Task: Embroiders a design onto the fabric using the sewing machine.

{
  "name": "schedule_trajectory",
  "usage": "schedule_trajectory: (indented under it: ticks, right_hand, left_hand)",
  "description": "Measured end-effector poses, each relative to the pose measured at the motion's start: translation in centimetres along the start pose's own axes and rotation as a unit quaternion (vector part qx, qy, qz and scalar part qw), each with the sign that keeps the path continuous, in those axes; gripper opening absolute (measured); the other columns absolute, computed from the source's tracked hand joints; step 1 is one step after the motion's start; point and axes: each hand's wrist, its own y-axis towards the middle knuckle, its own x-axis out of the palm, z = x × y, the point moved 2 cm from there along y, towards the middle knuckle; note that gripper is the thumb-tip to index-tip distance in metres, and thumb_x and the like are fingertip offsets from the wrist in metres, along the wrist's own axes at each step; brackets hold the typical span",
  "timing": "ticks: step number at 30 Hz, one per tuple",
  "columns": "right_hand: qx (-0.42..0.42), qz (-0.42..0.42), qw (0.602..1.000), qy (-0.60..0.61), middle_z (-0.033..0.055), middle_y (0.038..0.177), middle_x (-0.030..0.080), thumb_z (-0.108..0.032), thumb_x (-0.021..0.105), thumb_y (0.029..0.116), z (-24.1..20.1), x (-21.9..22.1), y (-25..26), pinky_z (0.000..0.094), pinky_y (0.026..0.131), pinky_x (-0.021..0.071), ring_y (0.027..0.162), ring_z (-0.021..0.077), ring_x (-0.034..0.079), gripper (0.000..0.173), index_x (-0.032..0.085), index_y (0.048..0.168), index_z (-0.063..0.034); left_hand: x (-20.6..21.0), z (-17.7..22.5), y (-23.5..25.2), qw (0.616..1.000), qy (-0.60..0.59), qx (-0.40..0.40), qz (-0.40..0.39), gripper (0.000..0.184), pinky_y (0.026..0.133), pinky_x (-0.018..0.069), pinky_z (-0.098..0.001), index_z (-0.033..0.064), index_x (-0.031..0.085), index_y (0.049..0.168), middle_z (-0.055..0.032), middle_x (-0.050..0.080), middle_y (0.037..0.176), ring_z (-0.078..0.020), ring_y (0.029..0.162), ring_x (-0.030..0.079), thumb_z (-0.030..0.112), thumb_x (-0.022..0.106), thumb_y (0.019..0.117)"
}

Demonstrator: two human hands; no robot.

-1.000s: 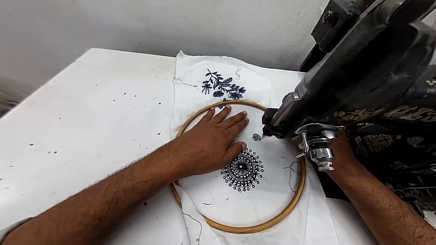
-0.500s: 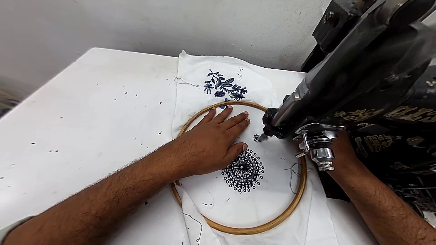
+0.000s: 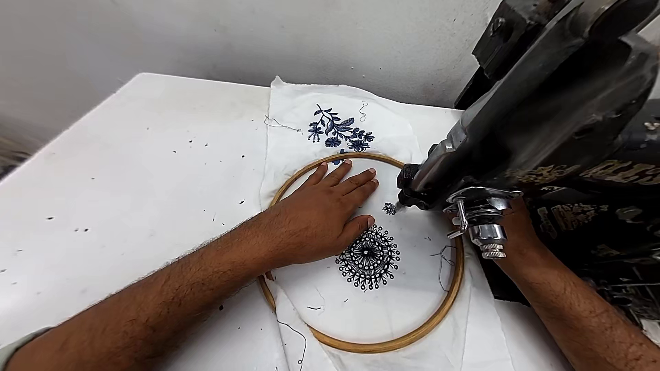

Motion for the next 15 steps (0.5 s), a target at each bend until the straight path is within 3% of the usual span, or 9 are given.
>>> schedule_trajectory:
  ticks: [3, 15]
  right_hand:
    - [-0.011, -0.005, 1.0, -0.018, 0.0077, 0.093, 0.064, -0.012, 0.068, 0.0842, 0.0, -0.09, 0.08, 0.0193, 0.081, 0.047, 0.088, 0.0022, 0.06, 0.025, 0.064, 0.106, 0.0011]
    - [0.002, 0.007, 1.0, 0.012, 0.0001, 0.09, 0.062, -0.014, 0.069, 0.0845, 0.17, 0.06, 0.27, 0.0114, 0.077, 0.0468, 0.084, -0.0063, 0.058, 0.023, 0.063, 0.104, -0.0022]
  left_hand:
    - [0.09, -0.01, 0.13, 1.0, -0.003, -0.005, 0.004, 0.063, 0.124, 0.0188, -0.0607, 0.0154, 0.04, 0.159, -0.0004, 0.032, 0.168, -0.0294, 0.157, 0.024, 0.051, 0.026, 0.1086]
    - [0.15, 0.0, 0.18, 1.0, -0.003, -0.004, 0.007, 0.063, 0.124, 0.0179, -0.0603, 0.015, 0.04, 0.159, -0.0006, 0.032, 0.168, -0.0286, 0.157, 0.024, 0.05, 0.026, 0.1088]
